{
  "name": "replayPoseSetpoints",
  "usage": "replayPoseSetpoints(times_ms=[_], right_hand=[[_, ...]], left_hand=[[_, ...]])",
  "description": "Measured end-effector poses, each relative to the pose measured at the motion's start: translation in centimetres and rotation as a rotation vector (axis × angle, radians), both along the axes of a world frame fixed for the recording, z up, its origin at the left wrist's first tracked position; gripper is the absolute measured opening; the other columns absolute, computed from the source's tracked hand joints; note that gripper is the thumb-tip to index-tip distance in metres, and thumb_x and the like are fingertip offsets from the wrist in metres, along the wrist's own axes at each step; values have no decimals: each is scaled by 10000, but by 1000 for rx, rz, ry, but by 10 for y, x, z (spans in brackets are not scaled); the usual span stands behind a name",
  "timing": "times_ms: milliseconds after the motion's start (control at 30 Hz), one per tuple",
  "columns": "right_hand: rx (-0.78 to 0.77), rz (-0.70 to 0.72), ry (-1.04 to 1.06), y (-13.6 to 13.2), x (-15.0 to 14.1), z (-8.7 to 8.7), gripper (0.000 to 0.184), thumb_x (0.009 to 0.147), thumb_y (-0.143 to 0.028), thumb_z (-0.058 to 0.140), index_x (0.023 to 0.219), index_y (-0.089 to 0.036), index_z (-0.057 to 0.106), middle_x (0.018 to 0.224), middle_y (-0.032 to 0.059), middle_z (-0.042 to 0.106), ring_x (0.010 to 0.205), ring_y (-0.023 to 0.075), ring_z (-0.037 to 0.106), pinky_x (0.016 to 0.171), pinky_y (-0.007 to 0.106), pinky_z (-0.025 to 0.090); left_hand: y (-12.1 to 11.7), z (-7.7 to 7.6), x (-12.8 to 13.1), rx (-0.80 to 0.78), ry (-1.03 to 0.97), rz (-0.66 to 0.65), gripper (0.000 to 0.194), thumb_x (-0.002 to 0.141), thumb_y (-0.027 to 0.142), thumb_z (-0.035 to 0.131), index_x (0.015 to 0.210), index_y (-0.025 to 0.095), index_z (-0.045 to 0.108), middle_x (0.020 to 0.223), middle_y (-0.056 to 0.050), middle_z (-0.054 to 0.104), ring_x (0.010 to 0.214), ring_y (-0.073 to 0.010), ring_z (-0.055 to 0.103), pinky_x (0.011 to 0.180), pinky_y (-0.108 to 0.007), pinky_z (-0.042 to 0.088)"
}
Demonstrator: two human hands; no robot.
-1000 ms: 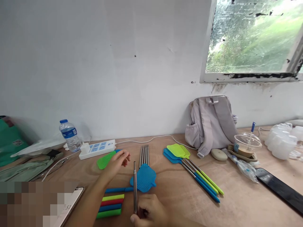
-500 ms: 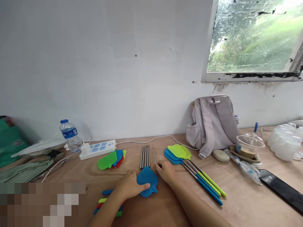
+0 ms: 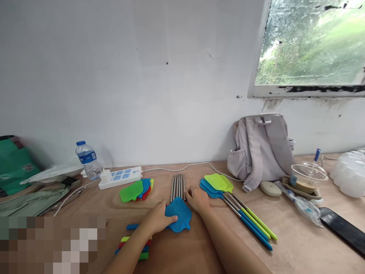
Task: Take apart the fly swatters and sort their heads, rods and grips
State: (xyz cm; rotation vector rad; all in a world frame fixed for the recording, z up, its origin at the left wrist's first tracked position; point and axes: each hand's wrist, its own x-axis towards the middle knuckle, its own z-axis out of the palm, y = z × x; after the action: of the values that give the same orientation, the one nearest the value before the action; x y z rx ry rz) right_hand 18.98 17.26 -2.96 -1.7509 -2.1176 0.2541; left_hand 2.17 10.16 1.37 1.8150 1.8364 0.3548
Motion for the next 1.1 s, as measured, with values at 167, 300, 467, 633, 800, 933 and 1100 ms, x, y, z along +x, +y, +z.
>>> replayPoseSetpoints(times_ms=[167,300,467,633,800,933,1100], right_hand=[[9,31,30,-3,1,1,276,897,-351,372,872,-192,596,884,57,681,841,193,606,628,245,327],[12,56,66,-6,3,1,241,893,-334,385,875,-200,585,883,39,677,820,182,605,611,240,317],[15,60,112,-5,5,-1,219,887,-306,387,831,-199,570,858,38,672,785,183,600,582,240,300],[24,69,176,-3,5,-5,194,868,-291,409,800,-197,564,801,43,665,758,187,593,579,242,305],[53,82,282,-3,10,-8,165,846,-273,410,806,-201,553,742,28,640,699,177,582,565,238,336],[102,110,377,-13,18,-10,177,841,-280,373,800,-195,523,696,17,600,625,161,556,564,243,381],[142,147,442,-43,40,-9,175,813,-291,384,734,-196,507,652,11,577,591,160,538,551,250,408]], left_hand=[[13,-5,-7,43,-202,5,152,749,190,490,882,169,561,942,-77,648,898,-206,584,753,-276,412],[27,5,-29,103,-379,136,136,745,226,502,852,167,562,812,-53,643,759,-189,597,642,-265,429],[38,21,-81,207,-546,364,257,783,335,481,962,154,513,590,32,543,504,-129,535,501,-239,408],[45,16,-130,225,-509,574,239,855,342,475,966,136,522,656,35,546,514,-93,528,516,-237,442],[52,5,-154,192,-341,684,231,849,292,526,1019,138,552,1017,-56,587,873,-170,580,756,-366,483],[51,7,-155,200,-232,693,308,792,297,565,1024,96,552,1118,-160,568,1074,-285,515,866,-417,413],[46,15,-145,205,-206,587,207,735,335,517,799,151,588,885,-112,667,909,-298,613,701,-342,468]])
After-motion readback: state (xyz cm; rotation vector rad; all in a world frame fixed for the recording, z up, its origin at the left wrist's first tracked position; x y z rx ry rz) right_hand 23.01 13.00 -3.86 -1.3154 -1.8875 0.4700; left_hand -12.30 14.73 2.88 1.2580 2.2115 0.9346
